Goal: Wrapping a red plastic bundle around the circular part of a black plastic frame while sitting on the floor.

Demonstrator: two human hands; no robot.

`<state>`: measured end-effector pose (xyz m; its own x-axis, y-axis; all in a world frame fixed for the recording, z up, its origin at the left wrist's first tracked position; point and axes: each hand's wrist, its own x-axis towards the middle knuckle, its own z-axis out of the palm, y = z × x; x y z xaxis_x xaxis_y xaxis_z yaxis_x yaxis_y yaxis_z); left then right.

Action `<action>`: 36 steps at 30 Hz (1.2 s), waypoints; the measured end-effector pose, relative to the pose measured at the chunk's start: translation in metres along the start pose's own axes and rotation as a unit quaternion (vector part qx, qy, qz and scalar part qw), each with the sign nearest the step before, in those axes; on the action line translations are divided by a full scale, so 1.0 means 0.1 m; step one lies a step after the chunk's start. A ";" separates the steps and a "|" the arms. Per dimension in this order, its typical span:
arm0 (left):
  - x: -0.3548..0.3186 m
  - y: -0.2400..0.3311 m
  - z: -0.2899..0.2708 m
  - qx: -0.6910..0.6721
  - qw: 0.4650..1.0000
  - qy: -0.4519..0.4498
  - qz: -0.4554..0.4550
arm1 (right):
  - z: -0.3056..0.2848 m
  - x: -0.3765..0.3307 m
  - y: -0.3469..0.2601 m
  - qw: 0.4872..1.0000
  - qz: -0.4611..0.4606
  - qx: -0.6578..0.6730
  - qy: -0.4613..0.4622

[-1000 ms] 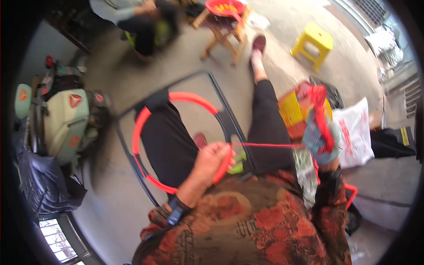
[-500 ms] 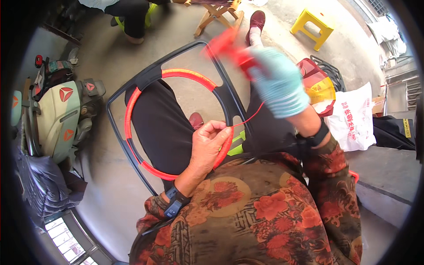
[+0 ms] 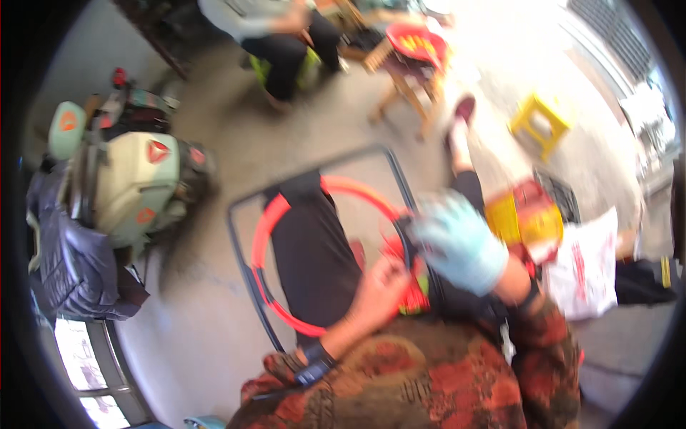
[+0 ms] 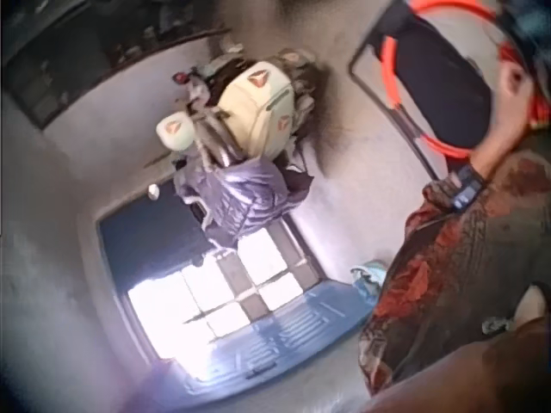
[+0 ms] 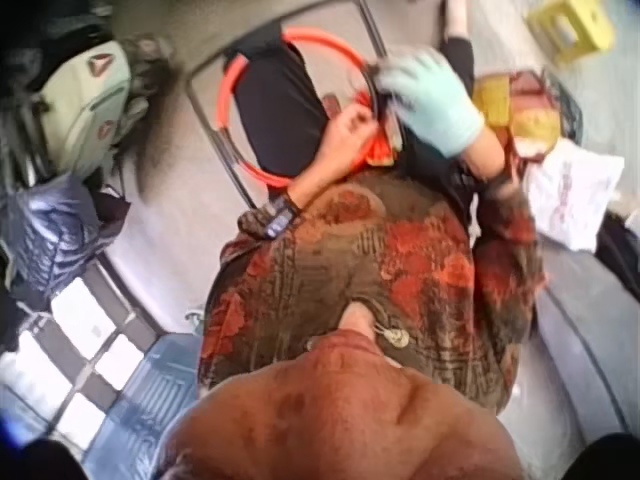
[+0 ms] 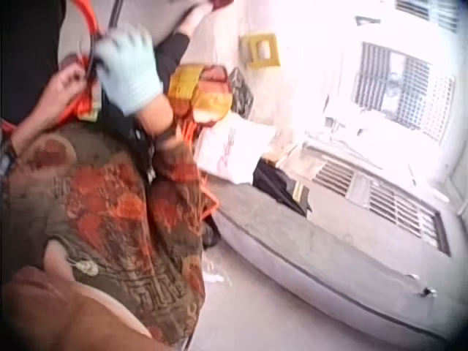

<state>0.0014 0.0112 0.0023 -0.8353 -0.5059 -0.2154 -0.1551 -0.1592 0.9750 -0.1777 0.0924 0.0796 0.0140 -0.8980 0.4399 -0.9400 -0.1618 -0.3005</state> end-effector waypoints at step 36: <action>0.02 0.01 0.00 -0.170 0.976 -0.029 -0.131 | -0.03 -0.10 0.27 0.904 0.289 0.082 0.305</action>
<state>-0.0007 0.0098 0.0023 -0.8201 -0.3635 -0.4419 -0.1916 -0.5533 0.8106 -0.2041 0.0986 0.0700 -0.7001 -0.4680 0.5393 -0.6667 0.1581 -0.7283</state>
